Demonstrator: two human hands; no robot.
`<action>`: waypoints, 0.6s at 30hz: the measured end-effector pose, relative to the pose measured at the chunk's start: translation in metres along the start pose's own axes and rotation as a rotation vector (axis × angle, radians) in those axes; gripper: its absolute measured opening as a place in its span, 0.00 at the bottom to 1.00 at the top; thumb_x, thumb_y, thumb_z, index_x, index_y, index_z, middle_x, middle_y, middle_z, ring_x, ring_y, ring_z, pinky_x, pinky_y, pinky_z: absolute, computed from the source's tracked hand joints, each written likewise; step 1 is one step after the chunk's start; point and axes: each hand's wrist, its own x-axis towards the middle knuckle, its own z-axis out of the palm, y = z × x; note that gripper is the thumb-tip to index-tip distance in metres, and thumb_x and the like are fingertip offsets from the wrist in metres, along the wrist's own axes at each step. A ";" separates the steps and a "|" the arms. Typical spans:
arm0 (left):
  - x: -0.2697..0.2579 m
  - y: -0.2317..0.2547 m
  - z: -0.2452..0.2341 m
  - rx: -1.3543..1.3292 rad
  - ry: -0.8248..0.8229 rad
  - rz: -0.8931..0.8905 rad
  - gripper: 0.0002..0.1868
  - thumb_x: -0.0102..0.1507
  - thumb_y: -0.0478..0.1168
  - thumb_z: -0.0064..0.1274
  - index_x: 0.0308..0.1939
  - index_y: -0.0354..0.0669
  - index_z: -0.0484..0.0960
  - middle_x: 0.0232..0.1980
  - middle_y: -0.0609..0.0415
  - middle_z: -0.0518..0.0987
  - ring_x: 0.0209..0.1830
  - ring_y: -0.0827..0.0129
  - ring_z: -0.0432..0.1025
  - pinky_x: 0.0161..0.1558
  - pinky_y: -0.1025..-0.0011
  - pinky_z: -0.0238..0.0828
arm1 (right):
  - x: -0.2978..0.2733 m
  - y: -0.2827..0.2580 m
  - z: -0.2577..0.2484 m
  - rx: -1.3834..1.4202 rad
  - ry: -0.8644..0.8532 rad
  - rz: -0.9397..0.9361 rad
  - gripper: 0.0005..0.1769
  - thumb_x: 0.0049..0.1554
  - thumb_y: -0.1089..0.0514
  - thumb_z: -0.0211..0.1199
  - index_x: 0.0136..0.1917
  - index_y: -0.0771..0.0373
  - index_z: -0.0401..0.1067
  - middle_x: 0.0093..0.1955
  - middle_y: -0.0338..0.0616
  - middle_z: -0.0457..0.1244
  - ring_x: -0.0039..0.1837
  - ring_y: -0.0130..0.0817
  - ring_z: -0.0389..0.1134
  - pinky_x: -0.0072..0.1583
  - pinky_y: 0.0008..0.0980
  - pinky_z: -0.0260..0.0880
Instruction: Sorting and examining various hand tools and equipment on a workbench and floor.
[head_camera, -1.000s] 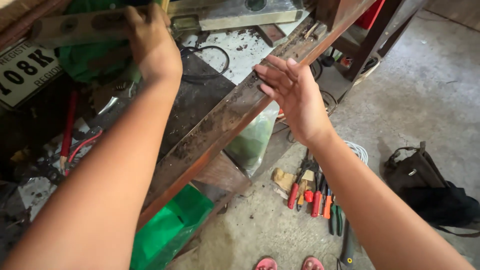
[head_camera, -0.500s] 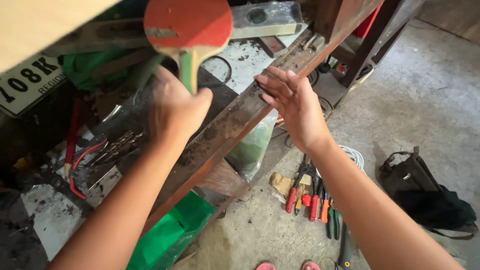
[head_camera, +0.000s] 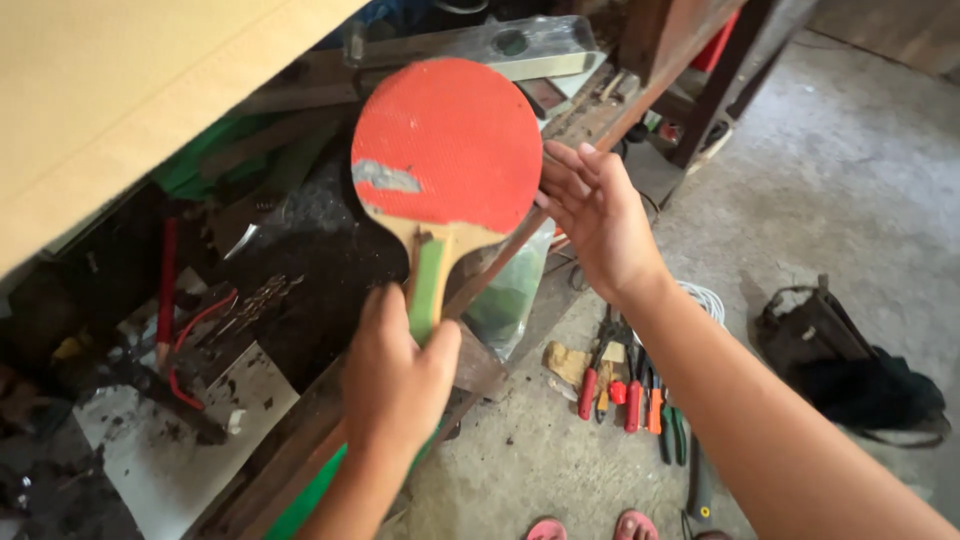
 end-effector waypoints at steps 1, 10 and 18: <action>-0.003 -0.002 0.002 -0.004 -0.010 0.017 0.17 0.56 0.44 0.53 0.39 0.32 0.72 0.44 0.36 0.76 0.42 0.37 0.73 0.42 0.48 0.68 | -0.009 -0.004 0.003 -0.001 0.015 -0.013 0.40 0.62 0.39 0.47 0.75 0.71 0.60 0.73 0.54 0.62 0.76 0.41 0.61 0.77 0.40 0.56; -0.025 0.015 0.016 -0.164 -0.155 0.305 0.15 0.53 0.39 0.55 0.38 0.32 0.71 0.41 0.35 0.74 0.41 0.34 0.69 0.38 0.48 0.65 | -0.117 -0.022 -0.027 0.047 0.363 0.104 0.22 0.58 0.57 0.60 0.64 0.66 0.72 0.54 0.43 0.70 0.55 0.34 0.71 0.60 0.41 0.70; -0.057 0.068 0.075 -0.222 -0.485 0.431 0.12 0.52 0.37 0.53 0.32 0.34 0.68 0.36 0.39 0.71 0.36 0.38 0.68 0.35 0.50 0.63 | -0.223 -0.019 -0.117 0.176 0.529 0.041 0.12 0.61 0.55 0.61 0.53 0.66 0.73 0.49 0.47 0.70 0.52 0.37 0.72 0.56 0.41 0.71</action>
